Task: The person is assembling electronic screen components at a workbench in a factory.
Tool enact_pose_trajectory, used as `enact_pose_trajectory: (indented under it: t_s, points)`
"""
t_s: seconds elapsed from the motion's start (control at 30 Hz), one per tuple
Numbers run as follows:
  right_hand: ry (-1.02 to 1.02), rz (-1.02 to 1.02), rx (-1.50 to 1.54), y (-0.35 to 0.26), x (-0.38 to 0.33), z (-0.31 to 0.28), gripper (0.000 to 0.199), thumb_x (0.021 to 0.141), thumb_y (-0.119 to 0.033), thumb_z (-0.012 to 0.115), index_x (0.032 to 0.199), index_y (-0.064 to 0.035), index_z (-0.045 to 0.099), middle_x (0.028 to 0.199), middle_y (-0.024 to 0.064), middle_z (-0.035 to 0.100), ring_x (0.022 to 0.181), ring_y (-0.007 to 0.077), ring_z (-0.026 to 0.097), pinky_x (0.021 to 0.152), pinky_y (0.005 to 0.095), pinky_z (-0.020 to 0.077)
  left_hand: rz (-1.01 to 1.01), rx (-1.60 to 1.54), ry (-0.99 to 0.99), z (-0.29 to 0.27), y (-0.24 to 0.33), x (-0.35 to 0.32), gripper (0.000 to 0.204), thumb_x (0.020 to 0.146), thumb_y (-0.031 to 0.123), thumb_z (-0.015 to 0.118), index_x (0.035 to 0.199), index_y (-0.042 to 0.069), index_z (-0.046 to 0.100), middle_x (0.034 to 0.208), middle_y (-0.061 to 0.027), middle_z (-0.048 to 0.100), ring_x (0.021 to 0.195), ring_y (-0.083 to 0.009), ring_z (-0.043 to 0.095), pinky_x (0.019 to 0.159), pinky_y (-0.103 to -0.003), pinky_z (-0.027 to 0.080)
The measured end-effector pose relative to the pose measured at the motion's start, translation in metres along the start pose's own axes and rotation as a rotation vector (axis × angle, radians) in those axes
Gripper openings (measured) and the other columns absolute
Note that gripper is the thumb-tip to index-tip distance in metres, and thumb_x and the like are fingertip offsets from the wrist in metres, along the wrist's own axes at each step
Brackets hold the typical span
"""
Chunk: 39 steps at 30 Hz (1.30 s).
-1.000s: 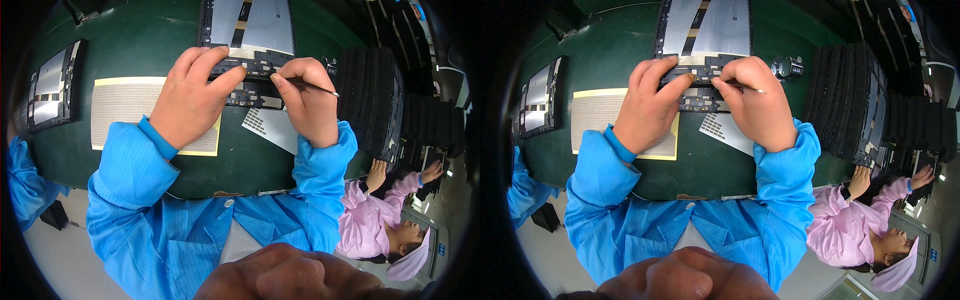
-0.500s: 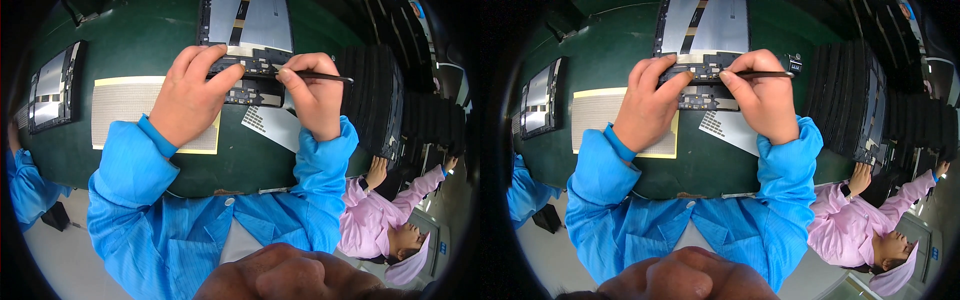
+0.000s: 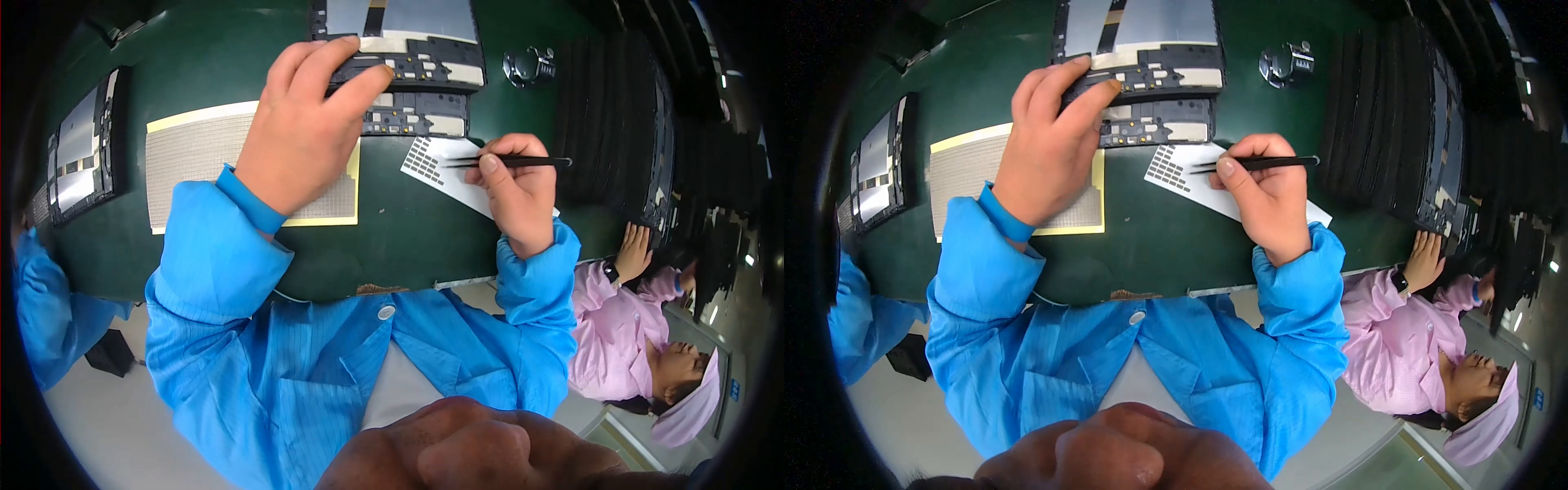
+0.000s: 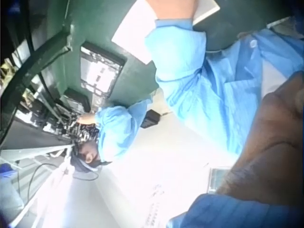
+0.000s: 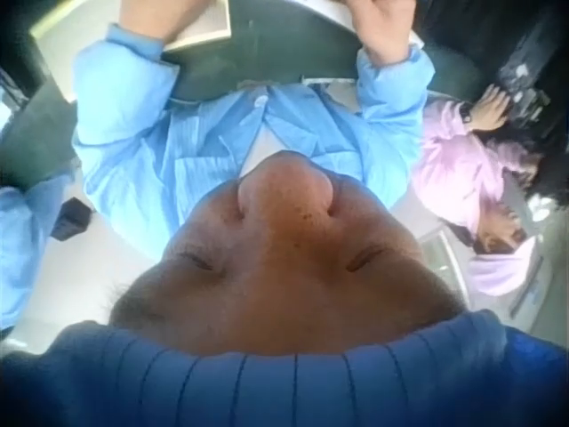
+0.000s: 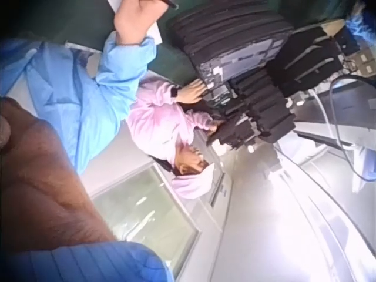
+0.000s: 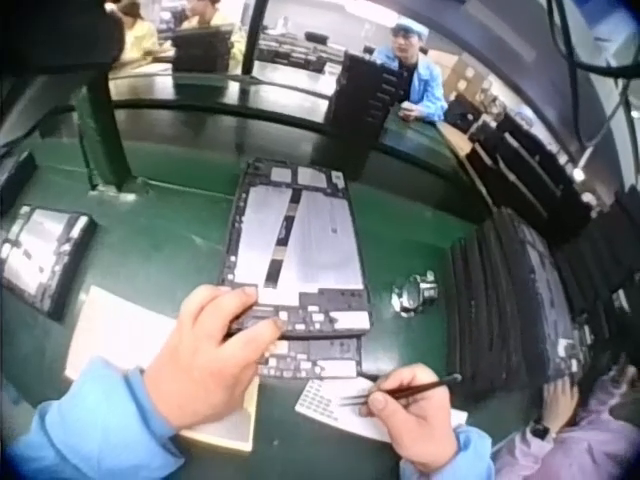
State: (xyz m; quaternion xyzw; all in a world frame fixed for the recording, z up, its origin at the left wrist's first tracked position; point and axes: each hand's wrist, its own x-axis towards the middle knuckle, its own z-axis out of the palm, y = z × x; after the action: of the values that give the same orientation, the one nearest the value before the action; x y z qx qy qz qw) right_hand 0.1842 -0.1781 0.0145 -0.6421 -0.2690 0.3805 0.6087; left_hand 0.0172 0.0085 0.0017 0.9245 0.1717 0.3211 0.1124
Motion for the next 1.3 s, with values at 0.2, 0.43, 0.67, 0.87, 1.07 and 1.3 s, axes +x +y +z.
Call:
enact_pose_trajectory:
  t_s: [0.2, 0.43, 0.67, 0.87, 1.07, 1.3]
  points:
    - [0.031, -0.062, 0.037, 0.001, 0.004, 0.007, 0.015, 0.085, -0.001, 0.061, 0.094, 0.0015, 0.05, 0.082, 0.0103, 0.061, 0.074, 0.0145, 0.062, 0.068, 0.0256, 0.0525, 0.012, 0.011, -0.021, -0.001, 0.001, -0.002, 0.038, 0.072, 0.001, 0.066, 0.108, 0.012, 0.06, 0.118, -0.0128, 0.051, 0.111, -0.0326, 0.045, 0.091, -0.041, 0.042]
    - [0.005, -0.045, -0.078, 0.005, 0.003, 0.015, 0.016, 0.083, -0.001, 0.064, 0.093, 0.0012, 0.051, 0.081, 0.0084, 0.061, 0.074, 0.0125, 0.06, 0.066, 0.0243, 0.0495, 0.32, -0.113, -0.031, -0.019, 0.009, -0.007, 0.03, 0.068, 0.006, 0.063, 0.097, 0.003, 0.061, 0.102, -0.01, 0.058, 0.094, -0.0293, 0.055, 0.082, -0.039, 0.043]
    - [-0.021, -0.166, -0.159, 0.004, -0.01, 0.02, 0.017, 0.082, 0.0, 0.064, 0.094, 0.0003, 0.052, 0.085, 0.0063, 0.059, 0.079, 0.0101, 0.057, 0.069, 0.023, 0.0474, 0.0, -0.582, -0.375, -0.053, -0.004, -0.016, 0.016, 0.073, -0.004, 0.065, 0.088, -0.003, 0.06, 0.087, -0.0154, 0.058, 0.077, -0.0322, 0.056, 0.067, -0.037, 0.047]
    - [-0.182, 0.042, 0.06, -0.008, -0.007, 0.062, 0.015, 0.082, 0.001, 0.064, 0.092, 0.0005, 0.052, 0.08, 0.008, 0.06, 0.073, 0.0135, 0.061, 0.064, 0.0242, 0.0499, -0.077, -0.5, -0.578, -0.052, -0.011, -0.028, 0.016, 0.071, 0.003, 0.07, 0.083, -0.002, 0.06, 0.08, -0.0147, 0.056, 0.075, -0.032, 0.056, 0.066, -0.036, 0.047]
    - [-0.228, 0.019, -0.005, 0.003, 0.003, 0.077, 0.014, 0.082, -0.001, 0.064, 0.09, 0.0002, 0.053, 0.078, 0.006, 0.059, 0.073, 0.0108, 0.059, 0.062, 0.0234, 0.048, -0.088, -0.468, -0.576, -0.056, -0.009, -0.026, 0.02, 0.068, 0.004, 0.071, 0.084, 0.0, 0.06, 0.082, -0.0143, 0.056, 0.075, -0.0324, 0.057, 0.066, -0.037, 0.047]
    - [-0.255, 0.007, -0.091, 0.004, 0.005, 0.078, 0.014, 0.082, 0.0, 0.064, 0.09, 0.0008, 0.052, 0.079, 0.0068, 0.059, 0.074, 0.0119, 0.06, 0.063, 0.0234, 0.0478, -0.076, -0.447, -0.575, -0.055, -0.012, -0.023, 0.02, 0.068, 0.005, 0.071, 0.084, 0.0, 0.059, 0.082, -0.0143, 0.055, 0.075, -0.0334, 0.056, 0.065, -0.038, 0.047]
